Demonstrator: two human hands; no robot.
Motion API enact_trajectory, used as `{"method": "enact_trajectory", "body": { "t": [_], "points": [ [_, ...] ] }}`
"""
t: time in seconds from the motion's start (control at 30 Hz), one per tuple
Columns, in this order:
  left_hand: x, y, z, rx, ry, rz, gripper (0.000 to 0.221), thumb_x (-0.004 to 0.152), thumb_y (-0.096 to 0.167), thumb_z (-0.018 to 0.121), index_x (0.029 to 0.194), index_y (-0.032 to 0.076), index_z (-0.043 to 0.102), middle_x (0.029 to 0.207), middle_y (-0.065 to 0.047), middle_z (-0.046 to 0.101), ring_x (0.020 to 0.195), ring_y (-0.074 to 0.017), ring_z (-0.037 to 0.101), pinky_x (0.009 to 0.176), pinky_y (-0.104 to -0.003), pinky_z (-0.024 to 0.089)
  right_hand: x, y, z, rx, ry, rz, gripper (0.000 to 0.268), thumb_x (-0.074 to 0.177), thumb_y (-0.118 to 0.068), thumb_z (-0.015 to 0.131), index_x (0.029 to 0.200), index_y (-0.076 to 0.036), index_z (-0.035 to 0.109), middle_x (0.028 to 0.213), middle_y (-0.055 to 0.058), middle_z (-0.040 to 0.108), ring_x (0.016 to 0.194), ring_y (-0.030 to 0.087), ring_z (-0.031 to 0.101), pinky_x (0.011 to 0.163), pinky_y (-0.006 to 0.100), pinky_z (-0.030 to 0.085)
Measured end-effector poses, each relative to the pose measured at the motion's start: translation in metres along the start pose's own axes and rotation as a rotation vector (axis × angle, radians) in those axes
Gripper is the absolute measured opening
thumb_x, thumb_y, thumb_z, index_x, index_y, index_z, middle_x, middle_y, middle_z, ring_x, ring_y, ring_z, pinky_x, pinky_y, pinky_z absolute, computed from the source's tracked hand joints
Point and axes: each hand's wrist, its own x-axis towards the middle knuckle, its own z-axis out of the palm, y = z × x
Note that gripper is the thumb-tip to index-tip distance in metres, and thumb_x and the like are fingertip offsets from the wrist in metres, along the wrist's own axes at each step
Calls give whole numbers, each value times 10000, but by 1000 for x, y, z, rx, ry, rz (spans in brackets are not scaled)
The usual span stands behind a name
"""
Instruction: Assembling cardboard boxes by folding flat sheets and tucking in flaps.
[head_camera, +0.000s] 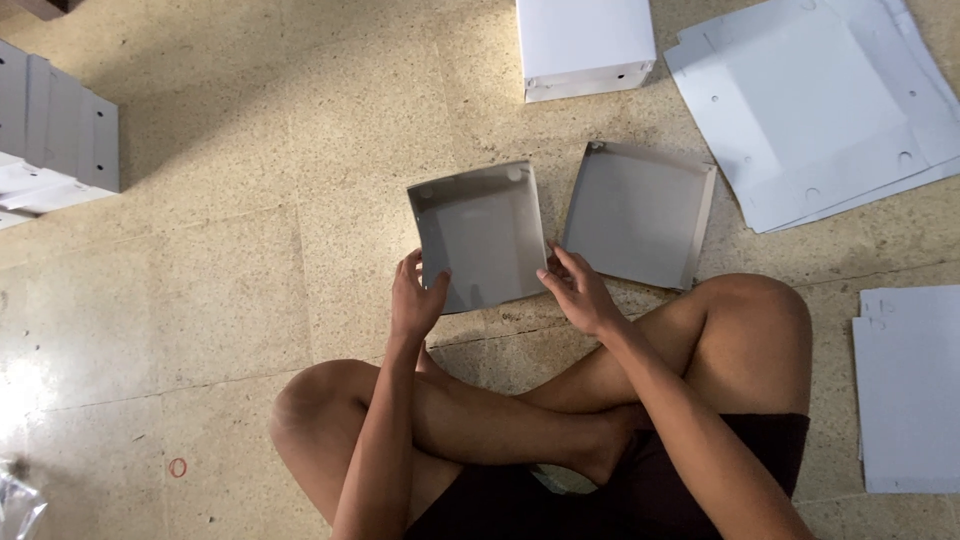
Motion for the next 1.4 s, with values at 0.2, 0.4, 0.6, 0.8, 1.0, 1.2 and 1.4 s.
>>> {"method": "enact_trajectory", "body": {
  "t": [0.2, 0.4, 0.6, 0.8, 1.0, 1.2, 1.4],
  "points": [
    [2, -9, 9, -88, -89, -36, 596, 874, 318, 676, 1376, 8, 595, 1314, -216, 626, 1219, -430, 612, 997, -565, 513, 20, 47, 7, -49, -56, -24, 614, 1073, -413, 491, 1581, -109, 328, 1287, 211, 414, 1183, 396, 515, 934, 570, 511],
    [7, -10, 13, 88, -135, 12, 568, 854, 331, 696, 1366, 95, 632, 1302, -131, 652, 1196, -358, 642, 1015, -518, 490, 12, 26, 8, -214, -62, -100, 580, 1059, -378, 508, 1556, -115, 367, 1305, 221, 338, 1257, 512, 373, 925, 638, 481],
    [2, 24, 1, 422, -49, 107, 712, 845, 253, 661, 1508, 76, 471, 1496, -155, 517, 1453, -425, 370, 1150, -742, 91, 21, 75, 9, -71, 156, -17, 450, 1049, -406, 494, 1323, -61, 585, 1285, 219, 400, 1156, 376, 511, 949, 527, 487],
    [3, 8, -2, 305, 399, -266, 969, 855, 453, 714, 1564, -15, 250, 1504, -293, 313, 1418, -470, 296, 1125, -683, 255, 7, 29, -15, -95, 353, -151, 891, 792, 177, 498, 1547, -20, 66, 1459, 343, 138, 1336, 505, 335, 1059, 548, 478],
    [12, -11, -6, -291, 96, -345, 1011, 896, 421, 685, 1597, 22, 76, 1454, -320, 475, 1336, -487, 484, 1111, -607, 406, 34, 45, -9, -160, 191, -134, 1157, 744, 63, 644, 1593, -94, -126, 1574, 246, 221, 1396, 474, 217, 1107, 600, 374],
    [7, -1, 10, -223, 99, -69, 983, 854, 158, 717, 1519, -173, 73, 1512, -460, 250, 1421, -583, 277, 1204, -626, 249, 27, 40, -11, -210, 276, -182, 1088, 743, 28, 715, 1600, -51, 49, 1425, 223, 340, 1243, 404, 325, 1097, 531, 381],
    [0, 29, -15, -122, -4, -194, 659, 906, -64, 403, 1538, -46, 216, 1460, -344, 436, 1325, -509, 482, 1103, -617, 435, 29, 43, -2, -290, 236, -320, 1146, 775, -216, 804, 1594, -43, 20, 1527, 254, 228, 1377, 524, 226, 1120, 702, 242]
  ]
}}
